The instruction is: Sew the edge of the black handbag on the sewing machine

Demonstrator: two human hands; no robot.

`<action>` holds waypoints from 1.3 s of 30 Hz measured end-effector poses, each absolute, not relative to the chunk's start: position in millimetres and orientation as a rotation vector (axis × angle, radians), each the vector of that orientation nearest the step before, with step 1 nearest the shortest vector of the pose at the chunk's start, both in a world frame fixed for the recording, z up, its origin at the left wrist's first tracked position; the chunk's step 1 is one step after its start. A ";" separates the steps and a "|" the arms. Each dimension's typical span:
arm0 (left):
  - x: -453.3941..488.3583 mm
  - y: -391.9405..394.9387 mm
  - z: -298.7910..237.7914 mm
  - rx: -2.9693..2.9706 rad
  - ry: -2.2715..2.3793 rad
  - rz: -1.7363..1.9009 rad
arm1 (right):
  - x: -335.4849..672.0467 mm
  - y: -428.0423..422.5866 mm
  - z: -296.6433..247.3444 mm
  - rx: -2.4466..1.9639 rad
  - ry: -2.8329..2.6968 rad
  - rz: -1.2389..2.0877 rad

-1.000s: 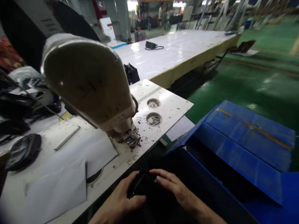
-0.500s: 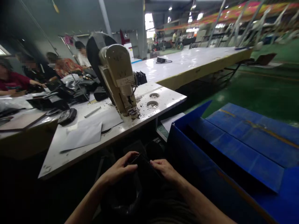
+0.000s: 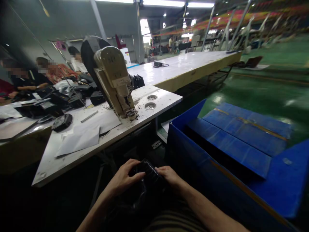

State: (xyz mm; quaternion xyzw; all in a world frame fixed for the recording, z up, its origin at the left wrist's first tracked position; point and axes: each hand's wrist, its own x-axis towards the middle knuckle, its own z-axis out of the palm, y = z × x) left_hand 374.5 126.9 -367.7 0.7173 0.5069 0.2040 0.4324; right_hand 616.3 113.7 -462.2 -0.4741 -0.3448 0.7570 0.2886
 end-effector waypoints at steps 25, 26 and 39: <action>341.1 110.1 -424.3 1.457 1.444 0.890 | 575.8 176.0 -457.7 -1.318 -1.419 1.949; 341.8 111.2 -425.1 1.454 1.449 0.881 | 576.7 176.5 -461.1 -1.313 -1.412 1.962; 382.7 142.0 -430.3 1.435 1.472 0.664 | 604.2 174.6 -470.6 -1.396 -1.437 1.826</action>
